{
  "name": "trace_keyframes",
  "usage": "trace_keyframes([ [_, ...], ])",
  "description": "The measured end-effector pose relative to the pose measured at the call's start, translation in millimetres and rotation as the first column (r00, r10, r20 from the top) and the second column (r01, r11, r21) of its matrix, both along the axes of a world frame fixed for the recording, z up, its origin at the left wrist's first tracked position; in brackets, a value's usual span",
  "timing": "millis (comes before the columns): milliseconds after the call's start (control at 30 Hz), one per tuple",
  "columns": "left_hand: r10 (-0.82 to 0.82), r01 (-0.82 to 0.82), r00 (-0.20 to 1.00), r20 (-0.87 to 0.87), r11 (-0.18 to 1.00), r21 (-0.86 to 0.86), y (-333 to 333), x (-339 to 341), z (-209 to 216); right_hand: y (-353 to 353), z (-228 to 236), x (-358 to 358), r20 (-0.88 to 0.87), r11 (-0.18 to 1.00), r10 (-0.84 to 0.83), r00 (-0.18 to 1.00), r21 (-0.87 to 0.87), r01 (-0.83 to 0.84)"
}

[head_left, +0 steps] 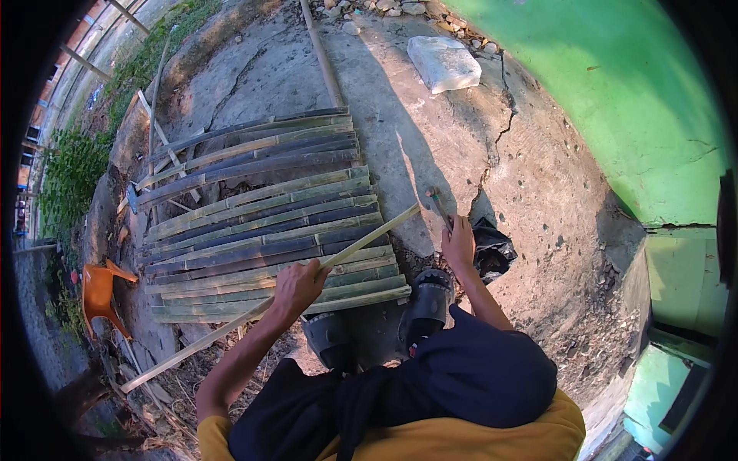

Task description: The person assembles a bamboo mat by aligning thin bamboo strips and securing them with a hammer and small nails.

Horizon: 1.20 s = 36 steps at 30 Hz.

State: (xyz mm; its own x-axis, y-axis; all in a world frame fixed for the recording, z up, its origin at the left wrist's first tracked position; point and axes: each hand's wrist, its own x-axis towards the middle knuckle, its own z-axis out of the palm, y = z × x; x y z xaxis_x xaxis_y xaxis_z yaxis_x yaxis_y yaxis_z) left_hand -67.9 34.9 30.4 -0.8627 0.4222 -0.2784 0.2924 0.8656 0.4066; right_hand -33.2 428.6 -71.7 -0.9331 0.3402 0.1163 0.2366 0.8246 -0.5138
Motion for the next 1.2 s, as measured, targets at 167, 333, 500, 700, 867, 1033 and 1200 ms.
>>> trace_keyframes([
  [167,0.017,-0.015,1.000,0.023,0.996,-0.088,6,11,27,-18,27,-23,-0.094,0.997,0.068,0.993,0.040,-0.064],
  [333,0.043,-0.042,0.999,0.011,0.994,-0.102,0,23,36,-48,36,-40,0.136,0.867,0.051,0.989,-0.498,0.023],
  [500,0.056,-0.052,0.998,0.036,0.992,-0.115,13,36,68,-45,7,-43,0.094,0.827,0.091,0.991,-0.562,-0.022],
  [700,0.028,-0.026,1.000,0.012,0.990,-0.141,11,48,71,-52,2,-43,0.200,0.574,0.069,0.977,-0.809,0.125],
  [867,0.015,-0.010,0.999,0.035,0.988,-0.156,9,51,68,-47,-14,-32,0.264,0.404,0.072,0.962,-0.890,0.214],
  [1033,0.002,0.007,0.999,0.053,0.986,-0.169,6,56,65,-51,-23,-25,0.312,0.434,0.109,0.944,-0.869,0.237],
  [1200,0.001,0.016,0.995,0.099,0.985,-0.174,12,59,61,-45,-26,-15,0.288,0.475,0.083,0.954,-0.853,0.216],
])
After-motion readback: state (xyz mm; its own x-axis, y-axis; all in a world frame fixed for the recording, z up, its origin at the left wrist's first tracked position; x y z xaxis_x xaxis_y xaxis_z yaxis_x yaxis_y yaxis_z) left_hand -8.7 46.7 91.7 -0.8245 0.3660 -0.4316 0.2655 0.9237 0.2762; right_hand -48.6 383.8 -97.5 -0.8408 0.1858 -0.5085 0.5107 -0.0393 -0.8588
